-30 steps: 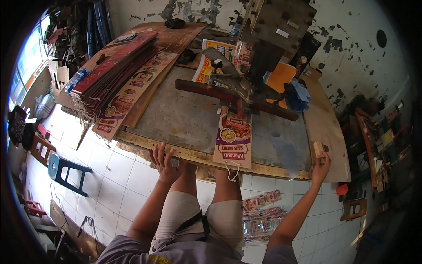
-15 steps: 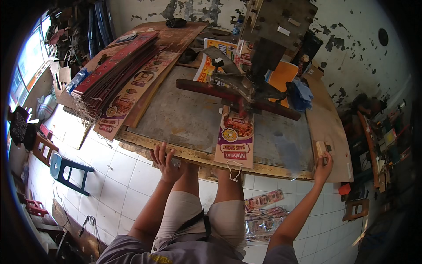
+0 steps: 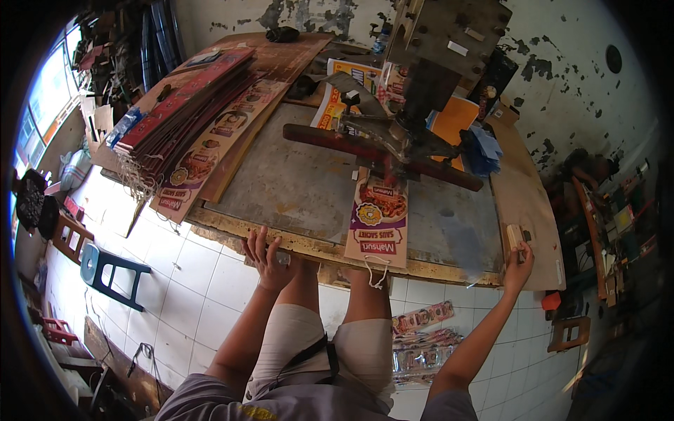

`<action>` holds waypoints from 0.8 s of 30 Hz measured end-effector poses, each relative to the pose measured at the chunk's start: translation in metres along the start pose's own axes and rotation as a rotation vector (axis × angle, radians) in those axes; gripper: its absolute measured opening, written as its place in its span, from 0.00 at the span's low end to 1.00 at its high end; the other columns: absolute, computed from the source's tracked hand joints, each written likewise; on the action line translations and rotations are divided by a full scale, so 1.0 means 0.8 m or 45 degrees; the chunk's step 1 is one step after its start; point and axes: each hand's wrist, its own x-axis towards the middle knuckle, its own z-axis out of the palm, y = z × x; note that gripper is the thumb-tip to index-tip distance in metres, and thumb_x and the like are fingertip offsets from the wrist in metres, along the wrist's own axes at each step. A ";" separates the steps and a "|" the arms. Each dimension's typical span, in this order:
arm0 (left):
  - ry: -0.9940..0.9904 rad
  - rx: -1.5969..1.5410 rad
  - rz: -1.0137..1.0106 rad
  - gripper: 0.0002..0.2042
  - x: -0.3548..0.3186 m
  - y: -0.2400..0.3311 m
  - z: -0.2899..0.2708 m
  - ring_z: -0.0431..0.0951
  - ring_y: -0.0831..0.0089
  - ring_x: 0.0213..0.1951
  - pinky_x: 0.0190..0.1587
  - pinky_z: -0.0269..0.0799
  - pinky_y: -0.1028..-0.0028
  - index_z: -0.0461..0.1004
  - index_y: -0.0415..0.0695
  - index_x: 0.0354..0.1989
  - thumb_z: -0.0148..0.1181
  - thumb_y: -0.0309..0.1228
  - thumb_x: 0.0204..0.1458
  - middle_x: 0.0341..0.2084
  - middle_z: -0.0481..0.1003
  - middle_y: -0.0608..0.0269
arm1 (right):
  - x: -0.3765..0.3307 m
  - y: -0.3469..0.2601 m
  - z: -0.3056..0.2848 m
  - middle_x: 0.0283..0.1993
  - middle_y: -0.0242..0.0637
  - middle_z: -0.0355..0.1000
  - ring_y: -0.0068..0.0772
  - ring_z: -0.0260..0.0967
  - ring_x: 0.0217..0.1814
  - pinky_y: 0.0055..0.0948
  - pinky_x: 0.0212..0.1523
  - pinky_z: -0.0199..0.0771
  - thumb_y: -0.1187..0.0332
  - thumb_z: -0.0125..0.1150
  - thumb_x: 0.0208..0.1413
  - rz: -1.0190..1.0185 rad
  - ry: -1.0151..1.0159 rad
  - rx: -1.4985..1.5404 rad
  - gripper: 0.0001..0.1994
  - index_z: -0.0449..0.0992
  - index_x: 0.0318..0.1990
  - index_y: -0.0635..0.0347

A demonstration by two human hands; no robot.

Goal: The person positions product packaging under a sealing machine, pulls the lever to seal the edge, and removes the sealed package.

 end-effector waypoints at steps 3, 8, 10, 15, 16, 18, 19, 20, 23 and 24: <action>0.004 0.002 0.004 0.35 0.000 0.000 0.000 0.53 0.35 0.72 0.71 0.42 0.33 0.61 0.49 0.62 0.72 0.38 0.46 0.69 0.58 0.42 | 0.000 0.001 0.000 0.61 0.45 0.68 0.47 0.65 0.65 0.46 0.66 0.64 0.60 0.60 0.67 0.008 0.003 0.005 0.17 0.74 0.60 0.54; 0.011 0.013 0.008 0.36 0.000 0.001 0.001 0.53 0.35 0.72 0.72 0.42 0.33 0.60 0.49 0.62 0.73 0.39 0.46 0.69 0.58 0.42 | 0.001 0.006 0.001 0.60 0.45 0.69 0.47 0.66 0.65 0.45 0.66 0.64 0.61 0.61 0.67 -0.012 0.013 0.014 0.17 0.74 0.60 0.54; 0.012 0.007 0.010 0.37 0.001 0.002 0.000 0.53 0.36 0.72 0.72 0.43 0.34 0.60 0.49 0.63 0.74 0.39 0.45 0.69 0.58 0.42 | 0.001 0.006 0.000 0.60 0.45 0.69 0.47 0.66 0.64 0.45 0.66 0.64 0.61 0.61 0.67 -0.008 0.019 0.008 0.17 0.74 0.60 0.55; 0.100 -0.055 -0.014 0.30 0.003 0.003 0.004 0.55 0.42 0.72 0.74 0.39 0.37 0.65 0.52 0.61 0.69 0.39 0.49 0.69 0.62 0.49 | 0.000 0.004 0.002 0.59 0.46 0.70 0.47 0.66 0.64 0.45 0.66 0.64 0.62 0.60 0.67 -0.038 0.028 0.010 0.17 0.74 0.60 0.55; 0.103 -0.054 -0.012 0.30 0.004 0.003 0.004 0.55 0.42 0.72 0.74 0.39 0.37 0.65 0.52 0.61 0.68 0.39 0.49 0.69 0.61 0.49 | 0.000 0.004 0.002 0.59 0.46 0.70 0.47 0.66 0.64 0.45 0.66 0.64 0.62 0.60 0.67 -0.047 0.029 0.013 0.17 0.74 0.60 0.55; 0.077 -0.035 0.000 0.32 0.004 0.003 0.003 0.55 0.40 0.72 0.73 0.41 0.36 0.63 0.51 0.61 0.71 0.39 0.48 0.69 0.60 0.47 | 0.001 0.006 0.002 0.59 0.46 0.70 0.47 0.66 0.64 0.45 0.66 0.64 0.62 0.60 0.67 -0.055 0.030 0.015 0.17 0.74 0.60 0.56; 0.049 -0.018 0.008 0.35 0.004 0.003 0.001 0.54 0.38 0.72 0.72 0.42 0.35 0.62 0.51 0.62 0.73 0.39 0.46 0.70 0.59 0.45 | 0.001 0.008 0.001 0.59 0.46 0.70 0.47 0.66 0.64 0.45 0.66 0.64 0.62 0.60 0.67 -0.055 0.029 0.014 0.17 0.74 0.60 0.56; 0.021 0.000 0.016 0.38 0.003 0.003 0.000 0.53 0.36 0.72 0.72 0.43 0.35 0.60 0.50 0.63 0.76 0.39 0.44 0.70 0.58 0.43 | 0.002 0.009 0.000 0.59 0.46 0.70 0.47 0.66 0.64 0.45 0.66 0.64 0.62 0.60 0.67 -0.054 0.029 0.012 0.17 0.74 0.60 0.56; 0.010 0.011 0.006 0.38 0.004 0.004 -0.002 0.53 0.36 0.72 0.72 0.43 0.35 0.60 0.50 0.62 0.76 0.39 0.44 0.70 0.59 0.43 | 0.002 0.008 0.002 0.60 0.46 0.70 0.47 0.66 0.64 0.45 0.66 0.64 0.62 0.61 0.67 -0.034 0.023 0.001 0.17 0.74 0.60 0.56; 0.014 0.013 0.008 0.38 0.004 0.004 -0.001 0.53 0.36 0.72 0.72 0.43 0.35 0.60 0.50 0.62 0.76 0.40 0.44 0.70 0.59 0.43 | 0.002 0.008 0.002 0.60 0.46 0.70 0.47 0.66 0.64 0.44 0.65 0.64 0.62 0.61 0.67 -0.038 0.024 0.001 0.17 0.74 0.60 0.56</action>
